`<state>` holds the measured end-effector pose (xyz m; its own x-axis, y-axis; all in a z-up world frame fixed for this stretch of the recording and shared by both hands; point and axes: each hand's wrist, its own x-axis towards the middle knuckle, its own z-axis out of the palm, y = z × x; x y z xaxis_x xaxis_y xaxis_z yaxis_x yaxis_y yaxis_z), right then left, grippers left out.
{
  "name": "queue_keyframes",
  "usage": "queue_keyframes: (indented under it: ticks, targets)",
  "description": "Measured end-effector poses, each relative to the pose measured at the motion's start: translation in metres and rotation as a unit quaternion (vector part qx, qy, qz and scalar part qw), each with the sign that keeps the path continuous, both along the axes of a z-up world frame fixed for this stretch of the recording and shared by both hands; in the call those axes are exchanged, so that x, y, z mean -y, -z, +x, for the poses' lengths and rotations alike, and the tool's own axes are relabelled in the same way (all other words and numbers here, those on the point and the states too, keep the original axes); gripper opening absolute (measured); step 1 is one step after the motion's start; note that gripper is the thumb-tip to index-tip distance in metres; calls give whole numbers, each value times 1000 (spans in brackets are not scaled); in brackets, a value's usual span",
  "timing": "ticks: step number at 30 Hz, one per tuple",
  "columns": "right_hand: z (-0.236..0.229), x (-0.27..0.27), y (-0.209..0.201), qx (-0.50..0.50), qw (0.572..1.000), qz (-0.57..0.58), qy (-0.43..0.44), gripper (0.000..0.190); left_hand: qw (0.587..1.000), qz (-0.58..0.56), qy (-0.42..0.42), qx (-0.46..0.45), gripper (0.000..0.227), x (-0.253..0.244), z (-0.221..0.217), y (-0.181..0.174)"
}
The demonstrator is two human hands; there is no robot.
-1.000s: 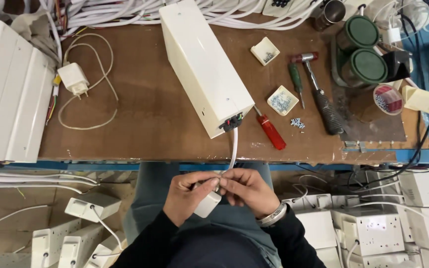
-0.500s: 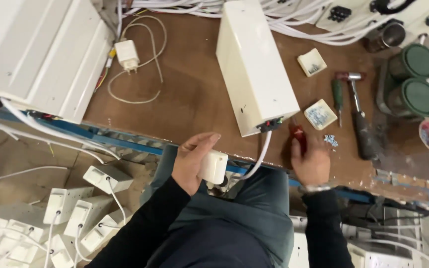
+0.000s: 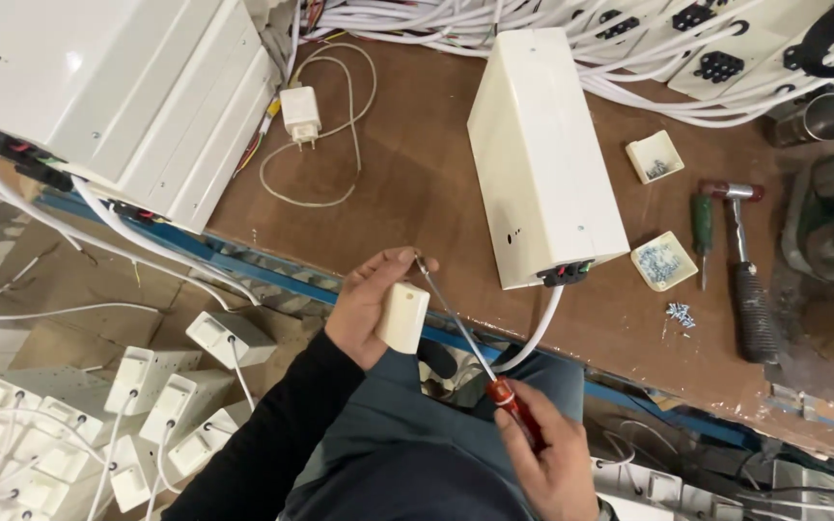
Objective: The person holds a white rectangular enclosure on the workbench, positions a small white end cap with a cable at its opening, and uses a red-handled screwdriver to drive screws and fasten the cap to the enclosure. After finishing, the person places the assembled unit on the floor with other completed enclosures and picks up a new cap.
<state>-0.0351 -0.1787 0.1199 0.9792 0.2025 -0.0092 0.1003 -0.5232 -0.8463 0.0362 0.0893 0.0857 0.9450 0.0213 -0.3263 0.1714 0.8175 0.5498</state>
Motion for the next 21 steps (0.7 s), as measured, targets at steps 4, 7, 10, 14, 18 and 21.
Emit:
queue_keyframes:
  ticks: [4,7,10,14,18,21]
  targets:
    - [0,-1,4,-70,997,4,-12,36,1000,14,9,17,15,-3,-3,2]
    - [1,4,9,-70,997,8,-21,35,999,21,14,20,15,-5,-4,-1]
    - [2,0,-1,-17,999,-19,-22,36,998,51,16,27,16,-7,-4,0]
    - [4,-13,-21,172,977,-125,-9,38,994,100,13,48,16,-7,-5,2]
    - [4,-6,-7,165,978,-124,-12,34,990,137,-11,36,18,-1,-7,4]
    - [5,2,12,-82,993,71,-43,32,988,148,-22,31,18,3,-9,2]
